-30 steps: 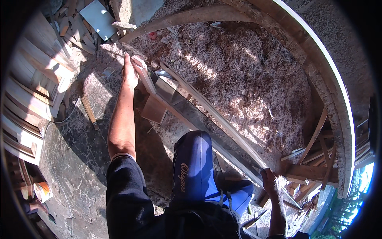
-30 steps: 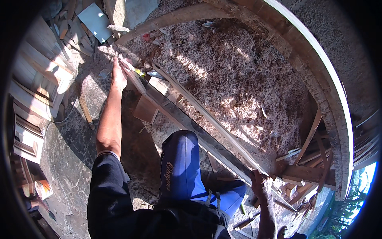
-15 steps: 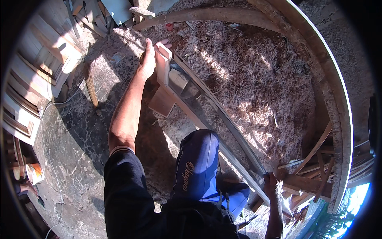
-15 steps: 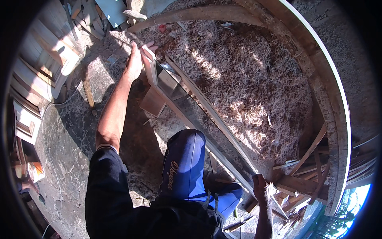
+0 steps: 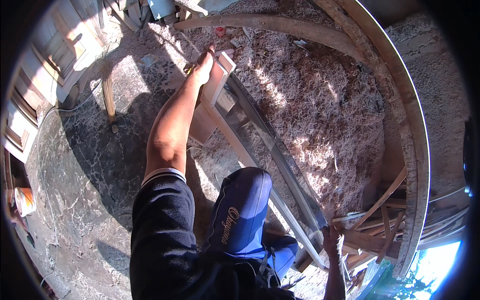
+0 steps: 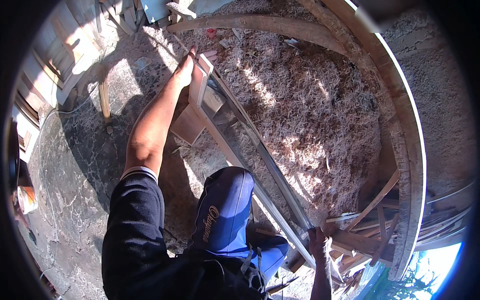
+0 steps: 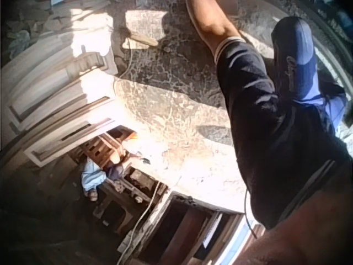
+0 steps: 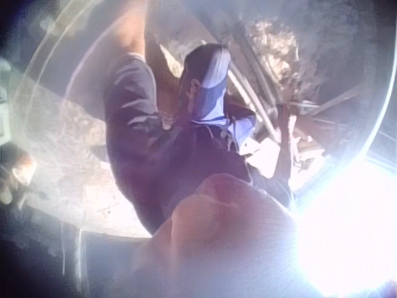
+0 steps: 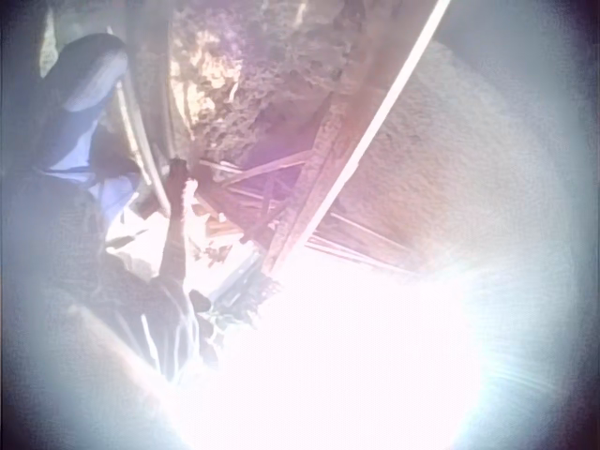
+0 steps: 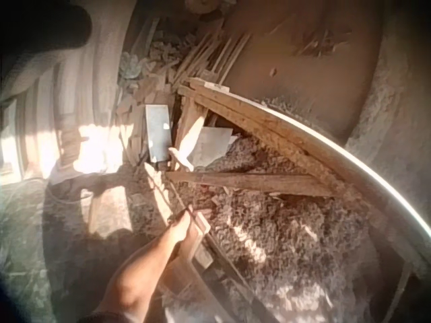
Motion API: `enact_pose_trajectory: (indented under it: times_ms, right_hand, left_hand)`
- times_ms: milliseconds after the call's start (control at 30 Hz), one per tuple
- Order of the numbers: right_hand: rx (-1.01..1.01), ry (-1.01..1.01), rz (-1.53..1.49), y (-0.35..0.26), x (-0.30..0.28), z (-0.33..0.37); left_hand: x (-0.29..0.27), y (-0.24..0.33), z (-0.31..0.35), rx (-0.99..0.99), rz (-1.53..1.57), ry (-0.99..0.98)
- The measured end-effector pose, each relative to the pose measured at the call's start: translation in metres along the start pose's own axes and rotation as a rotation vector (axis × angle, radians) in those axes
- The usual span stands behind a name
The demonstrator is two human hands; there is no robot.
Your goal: The person assembles a curved wooden frame by fitting pieces together, marking with a pencil, and trimming with a hand saw and chisel. The person repeatedly checks fit and alignment while working on the ground.
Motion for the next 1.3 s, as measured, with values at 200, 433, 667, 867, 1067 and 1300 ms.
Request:
enact_pose_trajectory:
  times_ms: [200, 433, 667, 867, 1067, 1300]
  right_hand:
    - [-0.082, 0.043, 0.040, 0.009, -0.008, -0.008]
    - [0.122, -0.083, 0.114, 0.029, -0.005, -0.025]
    - [0.073, -0.083, -0.065, 0.012, -0.009, -0.021]
    - [-0.056, 0.129, -0.046, 0.008, -0.006, -0.024]
    - [-0.085, 0.462, -0.086, 0.006, -0.039, 0.026]
    - [0.384, 1.302, -0.750, 0.214, -0.023, 0.311]
  left_hand:
    - [0.007, 0.104, 0.095, 0.507, -0.208, 0.666]
    - [0.325, 0.057, 0.335, 1.152, -0.928, -0.790]
    - [0.422, -0.048, 0.416, 0.459, -1.210, -1.612]
    - [0.430, -0.083, 0.441, 0.476, -1.558, -1.629]
    - [0.428, -0.087, 0.436, 0.472, -1.389, -1.630]
    - [0.429, -0.076, 0.454, 0.463, -1.449, -1.589]
Point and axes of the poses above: each hand's wrist, its own z-axis away from the middle knuckle, its own x-axis out of the palm, y = z × x, the point moved 8 cm from there along -z, towards the middle knuckle, and after that the axes turned 6 degrees about -y, right-handed, at the moved point
